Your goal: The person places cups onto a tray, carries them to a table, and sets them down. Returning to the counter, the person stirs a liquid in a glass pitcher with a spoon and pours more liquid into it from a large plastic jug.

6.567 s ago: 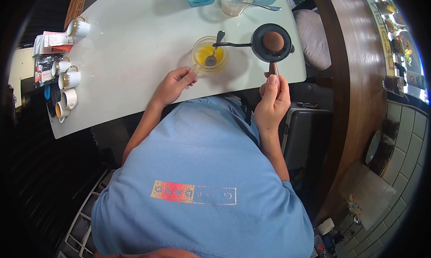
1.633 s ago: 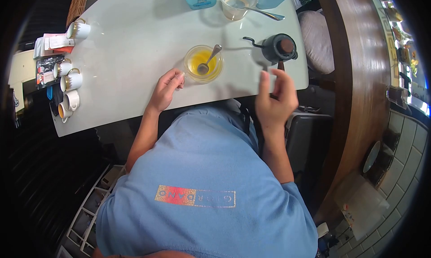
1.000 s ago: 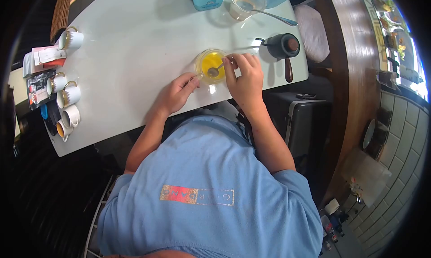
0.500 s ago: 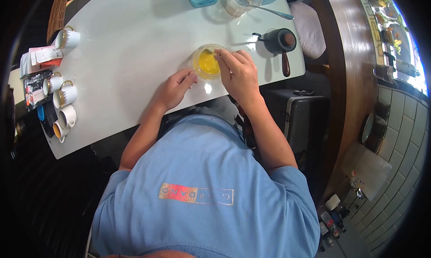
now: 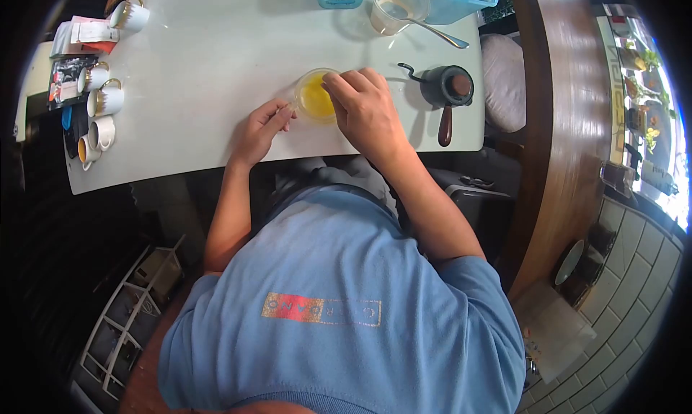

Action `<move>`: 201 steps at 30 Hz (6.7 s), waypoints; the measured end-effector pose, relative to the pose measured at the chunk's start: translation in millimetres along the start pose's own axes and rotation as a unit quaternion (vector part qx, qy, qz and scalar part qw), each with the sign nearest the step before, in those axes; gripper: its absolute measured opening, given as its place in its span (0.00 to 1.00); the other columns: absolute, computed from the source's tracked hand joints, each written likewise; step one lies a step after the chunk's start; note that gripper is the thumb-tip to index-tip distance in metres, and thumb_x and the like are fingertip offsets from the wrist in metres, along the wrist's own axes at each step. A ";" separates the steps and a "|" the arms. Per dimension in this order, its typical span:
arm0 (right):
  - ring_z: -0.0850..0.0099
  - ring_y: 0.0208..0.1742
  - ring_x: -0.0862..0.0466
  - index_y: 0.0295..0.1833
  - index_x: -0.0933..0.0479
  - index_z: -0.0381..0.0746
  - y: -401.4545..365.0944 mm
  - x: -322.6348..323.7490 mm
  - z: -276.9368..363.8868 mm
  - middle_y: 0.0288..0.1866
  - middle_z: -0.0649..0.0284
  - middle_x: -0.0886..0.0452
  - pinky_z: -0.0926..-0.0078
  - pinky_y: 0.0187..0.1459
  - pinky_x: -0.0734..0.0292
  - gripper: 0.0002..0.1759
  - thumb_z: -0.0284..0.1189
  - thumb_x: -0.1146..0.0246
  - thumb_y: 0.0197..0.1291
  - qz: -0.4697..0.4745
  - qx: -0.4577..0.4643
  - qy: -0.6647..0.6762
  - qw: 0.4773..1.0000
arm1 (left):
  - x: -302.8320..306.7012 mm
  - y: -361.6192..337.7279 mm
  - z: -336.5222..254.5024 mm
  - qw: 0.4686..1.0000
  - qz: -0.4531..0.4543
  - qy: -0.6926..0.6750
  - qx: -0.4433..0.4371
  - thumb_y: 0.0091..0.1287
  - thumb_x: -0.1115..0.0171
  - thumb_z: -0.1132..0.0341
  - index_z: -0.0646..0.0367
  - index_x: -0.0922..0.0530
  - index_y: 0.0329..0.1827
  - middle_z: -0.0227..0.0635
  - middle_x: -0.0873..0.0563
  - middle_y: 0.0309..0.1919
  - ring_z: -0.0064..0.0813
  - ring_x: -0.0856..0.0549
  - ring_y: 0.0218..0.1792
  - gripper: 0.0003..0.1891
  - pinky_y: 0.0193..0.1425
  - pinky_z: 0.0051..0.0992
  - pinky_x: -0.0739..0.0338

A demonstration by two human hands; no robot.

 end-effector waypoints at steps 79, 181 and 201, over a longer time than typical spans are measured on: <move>0.62 0.35 0.24 0.40 0.21 0.37 -20.2 5.4 -19.7 0.31 0.61 0.20 0.68 0.44 0.29 0.06 0.26 0.42 0.60 -0.005 -0.137 0.047 0.989 | 1.6 26.0 -58.5 0.981 0.061 0.161 -0.094 0.68 0.40 0.61 0.64 0.21 0.37 0.22 0.26 0.22 0.13 0.34 0.25 0.12 0.30 0.17 0.37; 0.62 0.36 0.22 0.39 0.20 0.35 -21.1 10.3 -27.4 0.32 0.58 0.18 0.68 0.42 0.27 0.06 0.25 0.38 0.56 -0.033 -0.217 0.056 0.974 | -7.1 29.8 -61.7 0.971 0.046 0.217 -0.085 0.67 0.39 0.59 0.64 0.20 0.40 0.34 0.19 0.21 0.18 0.26 0.22 0.14 0.30 0.21 0.29; 0.63 0.36 0.24 0.37 0.21 0.37 -21.3 8.2 -28.6 0.29 0.61 0.20 0.68 0.43 0.30 0.05 0.25 0.39 0.56 -0.037 -0.215 0.052 0.974 | -6.0 31.8 -56.8 0.971 0.042 0.218 -0.085 0.67 0.40 0.58 0.65 0.20 0.40 0.35 0.19 0.20 0.19 0.25 0.21 0.15 0.29 0.22 0.28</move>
Point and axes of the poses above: each hand's wrist, its own y-axis towards the middle knuckle, its own x-axis out of the back of the hand, z = x × y, the point moved 5 cm from there along y, towards the middle knuckle
